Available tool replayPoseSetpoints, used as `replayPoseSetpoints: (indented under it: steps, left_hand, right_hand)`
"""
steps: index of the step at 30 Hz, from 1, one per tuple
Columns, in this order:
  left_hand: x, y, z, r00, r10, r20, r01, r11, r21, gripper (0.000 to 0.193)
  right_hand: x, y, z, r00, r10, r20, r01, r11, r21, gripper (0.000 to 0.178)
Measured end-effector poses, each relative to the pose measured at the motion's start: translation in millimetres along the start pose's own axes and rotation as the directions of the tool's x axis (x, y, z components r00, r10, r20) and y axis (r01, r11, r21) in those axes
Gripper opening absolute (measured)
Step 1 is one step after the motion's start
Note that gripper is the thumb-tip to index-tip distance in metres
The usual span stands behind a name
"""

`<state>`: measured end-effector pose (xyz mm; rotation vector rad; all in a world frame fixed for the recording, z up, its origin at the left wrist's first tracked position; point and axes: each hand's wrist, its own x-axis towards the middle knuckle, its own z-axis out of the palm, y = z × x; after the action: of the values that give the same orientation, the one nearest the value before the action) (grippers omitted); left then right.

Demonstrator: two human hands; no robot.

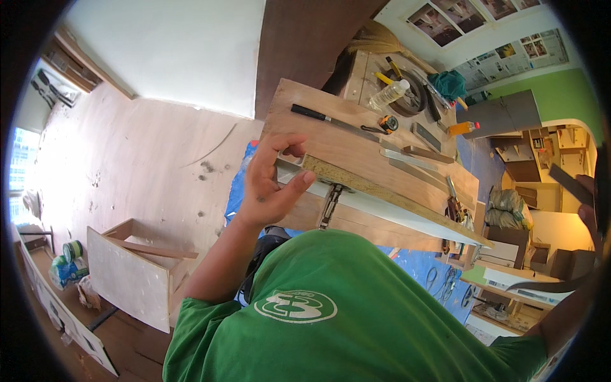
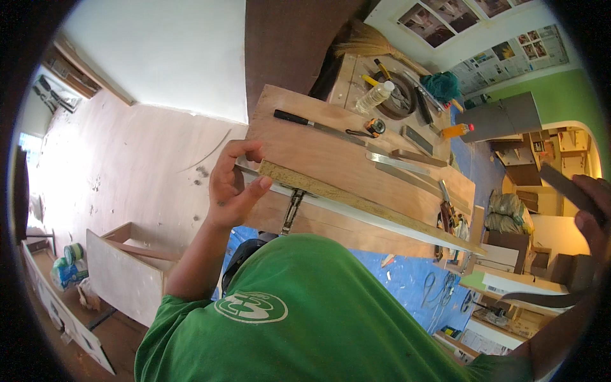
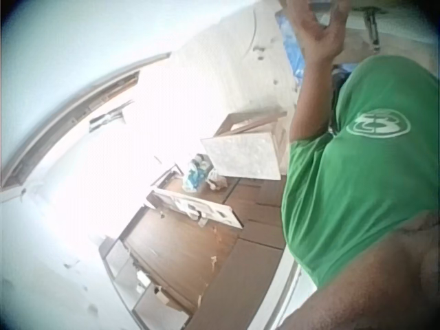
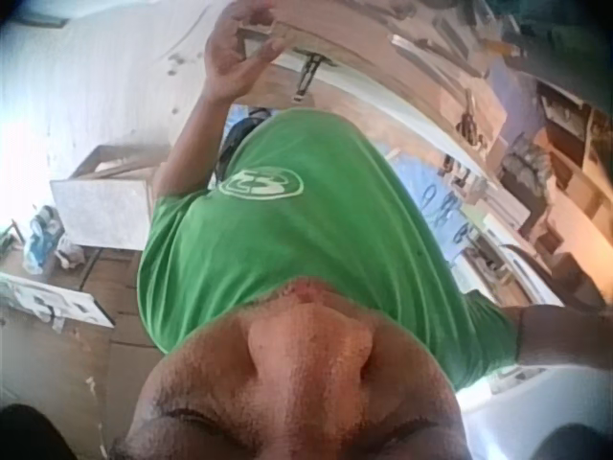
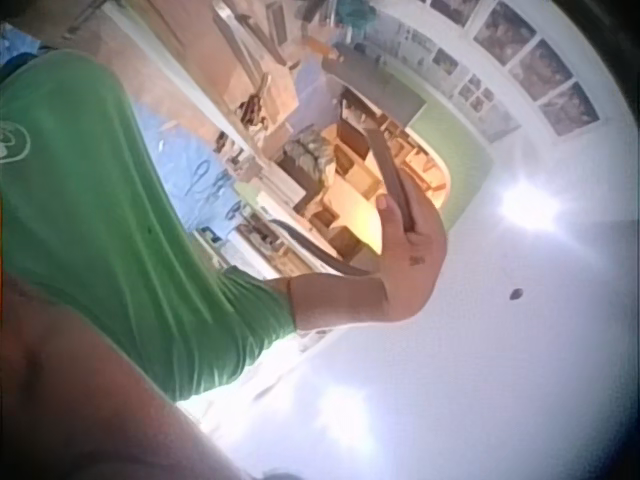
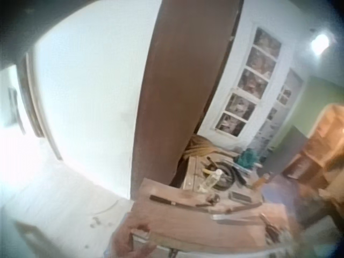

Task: The person aligns a metal corner bracket with a wooden trim piece on a workbench, then uses a hammer to tap the bracket into place. The person continues to adjust and secure the bracket along the trim.

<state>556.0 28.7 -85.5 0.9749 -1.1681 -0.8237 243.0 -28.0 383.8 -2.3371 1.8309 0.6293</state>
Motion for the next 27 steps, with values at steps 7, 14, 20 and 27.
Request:
replayPoseSetpoints:
  steps: [7, 14, 20, 27]
  left_hand:
    - [1.8, 7.6, -2.3, 1.0, -0.012, 0.02, 0.012, 1.0, 0.009, 0.054]
    - [12.0, 6.8, -12.8, 0.988, 0.07, 0.136, -0.064, 0.997, -0.051, 0.068]
    - [17.2, 8.8, -13.2, 0.974, 0.16, 0.158, -0.155, 0.987, -0.045, 0.064]
    - [16.1, 9.2, -17.3, 0.973, 0.151, 0.172, -0.153, 0.988, -0.002, 0.052]
  right_hand:
    - [50.7, -49.3, 98.5, 0.891, -0.343, 0.297, 0.245, 0.915, 0.32, 0.046]
    - [71.4, -109.2, 140.6, 0.868, -0.495, 0.047, 0.428, 0.791, 0.438, 0.046]
    - [100.5, -139.3, 170.0, 0.845, -0.529, 0.075, 0.452, 0.783, 0.427, 0.051]
    - [128.6, -143.0, 202.0, 0.838, -0.544, -0.04, 0.495, 0.727, 0.477, 0.051]
